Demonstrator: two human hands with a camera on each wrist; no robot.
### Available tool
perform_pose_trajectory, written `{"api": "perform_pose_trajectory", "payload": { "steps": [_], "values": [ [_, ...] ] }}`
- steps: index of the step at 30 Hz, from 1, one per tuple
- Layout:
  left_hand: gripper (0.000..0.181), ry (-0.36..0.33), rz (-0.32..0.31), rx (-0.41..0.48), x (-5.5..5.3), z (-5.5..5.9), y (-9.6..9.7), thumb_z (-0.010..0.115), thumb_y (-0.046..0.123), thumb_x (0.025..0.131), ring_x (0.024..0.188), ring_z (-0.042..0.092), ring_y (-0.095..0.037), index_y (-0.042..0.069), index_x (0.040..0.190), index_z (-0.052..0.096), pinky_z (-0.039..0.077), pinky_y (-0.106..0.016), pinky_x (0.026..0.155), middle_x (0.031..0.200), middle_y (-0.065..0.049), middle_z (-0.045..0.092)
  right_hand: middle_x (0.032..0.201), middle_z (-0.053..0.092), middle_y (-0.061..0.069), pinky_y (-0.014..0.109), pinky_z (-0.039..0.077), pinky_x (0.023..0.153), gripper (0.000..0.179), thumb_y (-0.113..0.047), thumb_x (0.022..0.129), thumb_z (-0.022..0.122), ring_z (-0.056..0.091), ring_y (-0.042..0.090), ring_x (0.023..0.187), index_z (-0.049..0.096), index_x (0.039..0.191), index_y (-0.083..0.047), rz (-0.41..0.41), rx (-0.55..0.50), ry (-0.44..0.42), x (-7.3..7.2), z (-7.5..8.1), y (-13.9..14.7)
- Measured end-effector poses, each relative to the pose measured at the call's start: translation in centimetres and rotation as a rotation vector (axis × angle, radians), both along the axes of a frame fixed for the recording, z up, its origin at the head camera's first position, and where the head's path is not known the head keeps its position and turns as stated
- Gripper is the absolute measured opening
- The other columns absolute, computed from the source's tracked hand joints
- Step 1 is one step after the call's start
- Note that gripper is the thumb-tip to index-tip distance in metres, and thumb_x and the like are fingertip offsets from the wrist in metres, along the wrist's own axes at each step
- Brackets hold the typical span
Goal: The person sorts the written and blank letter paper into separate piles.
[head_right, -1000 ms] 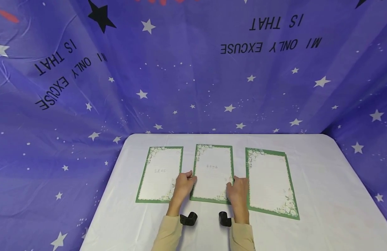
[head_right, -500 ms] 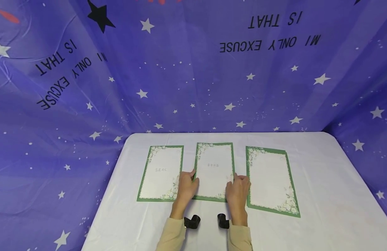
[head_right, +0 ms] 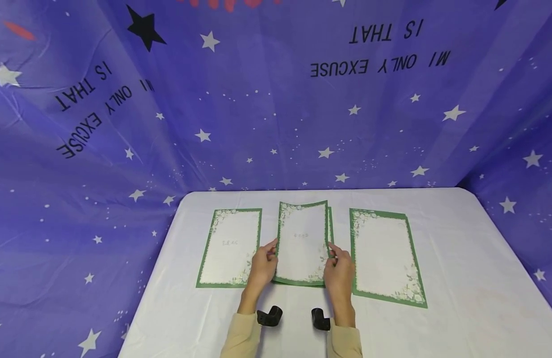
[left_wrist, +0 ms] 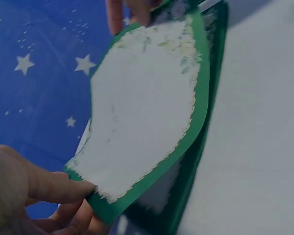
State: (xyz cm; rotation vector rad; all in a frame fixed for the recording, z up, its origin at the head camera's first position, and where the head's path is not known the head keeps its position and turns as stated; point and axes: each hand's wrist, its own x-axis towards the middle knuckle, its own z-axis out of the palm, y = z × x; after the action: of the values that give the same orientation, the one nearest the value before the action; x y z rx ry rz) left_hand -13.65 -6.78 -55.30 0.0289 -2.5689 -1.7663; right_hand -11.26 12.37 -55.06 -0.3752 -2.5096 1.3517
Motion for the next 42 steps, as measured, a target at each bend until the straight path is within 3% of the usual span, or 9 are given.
{"api": "perform_pose_trajectory", "payload": {
  "steps": [4, 9, 13, 19, 28, 34, 42],
  "values": [
    [0.048, -0.026, 0.020, 0.007, 0.0, 0.4, -1.7, 0.047, -0.019, 0.092, 0.080, 0.043, -0.015, -0.013, 0.139, 0.059, 0.039, -0.025, 0.069, 0.104, -0.018, 0.060, 0.105, 0.066, 0.022, 0.037, 0.052, 0.075, 0.043, 0.016, 0.092, 0.051, 0.068, 0.038, 0.094, 0.068, 0.130, 0.007, 0.042, -0.027, 0.023, -0.1, -0.2, -1.0],
    [0.049, -0.065, 0.055, 0.007, 0.3, 0.8, -4.1, 0.047, -0.017, 0.095, 0.083, 0.047, -0.018, -0.012, 0.142, 0.057, 0.043, -0.026, 0.072, 0.109, -0.019, 0.058, 0.105, 0.066, 0.020, 0.037, 0.054, 0.076, 0.043, 0.015, 0.092, 0.051, 0.068, 0.036, 0.094, 0.068, 0.131, 0.007, 0.107, -0.043, 0.043, -0.4, -0.4, -3.1],
    [0.049, -0.068, 0.107, -0.030, 0.7, 1.0, -6.1, 0.048, -0.017, 0.093, 0.091, 0.056, -0.025, -0.012, 0.140, 0.058, 0.051, -0.036, 0.082, 0.110, -0.020, 0.060, 0.102, 0.065, 0.019, 0.038, 0.057, 0.077, 0.042, 0.018, 0.091, 0.053, 0.067, 0.035, 0.091, 0.067, 0.130, 0.009, 0.170, -0.044, 0.072, -0.4, -0.9, -5.2],
    [0.047, -0.080, 0.183, -0.076, 1.8, 0.9, -9.3, 0.048, -0.017, 0.093, 0.097, 0.059, -0.031, -0.013, 0.139, 0.059, 0.052, -0.047, 0.087, 0.113, -0.023, 0.063, 0.100, 0.062, 0.016, 0.034, 0.057, 0.075, 0.044, 0.025, 0.087, 0.056, 0.063, 0.027, 0.087, 0.064, 0.130, 0.014, 0.284, -0.033, 0.074, 0.0, -1.6, -8.4],
    [0.049, -0.095, 0.288, -0.108, 2.4, 1.4, -14.0, 0.046, -0.017, 0.092, 0.088, 0.054, -0.026, -0.014, 0.139, 0.058, 0.044, -0.030, 0.074, 0.116, -0.028, 0.062, 0.098, 0.059, 0.011, 0.024, 0.050, 0.067, 0.041, 0.021, 0.090, 0.056, 0.051, 0.012, 0.077, 0.060, 0.131, 0.019, 0.392, -0.018, 0.065, -0.5, -1.2, -12.1],
    [0.051, -0.113, 0.340, -0.136, 2.3, 1.6, -15.8, 0.044, -0.016, 0.090, 0.106, 0.061, -0.036, -0.011, 0.139, 0.060, 0.049, -0.044, 0.088, 0.120, -0.029, 0.064, 0.098, 0.058, 0.012, 0.024, 0.048, 0.066, 0.041, 0.019, 0.091, 0.055, 0.050, 0.014, 0.078, 0.058, 0.132, 0.021, 0.448, 0.000, 0.070, -0.6, -1.5, -13.7],
    [0.054, -0.108, 0.356, -0.146, 2.1, 1.3, -16.7, 0.042, -0.017, 0.087, 0.110, 0.061, -0.041, -0.012, 0.137, 0.061, 0.049, -0.052, 0.096, 0.121, -0.030, 0.065, 0.096, 0.058, 0.011, 0.027, 0.046, 0.068, 0.045, 0.021, 0.085, 0.059, 0.050, 0.016, 0.081, 0.059, 0.130, 0.022, 0.459, 0.016, 0.061, -1.0, -2.0, -15.0]
  ]
}}
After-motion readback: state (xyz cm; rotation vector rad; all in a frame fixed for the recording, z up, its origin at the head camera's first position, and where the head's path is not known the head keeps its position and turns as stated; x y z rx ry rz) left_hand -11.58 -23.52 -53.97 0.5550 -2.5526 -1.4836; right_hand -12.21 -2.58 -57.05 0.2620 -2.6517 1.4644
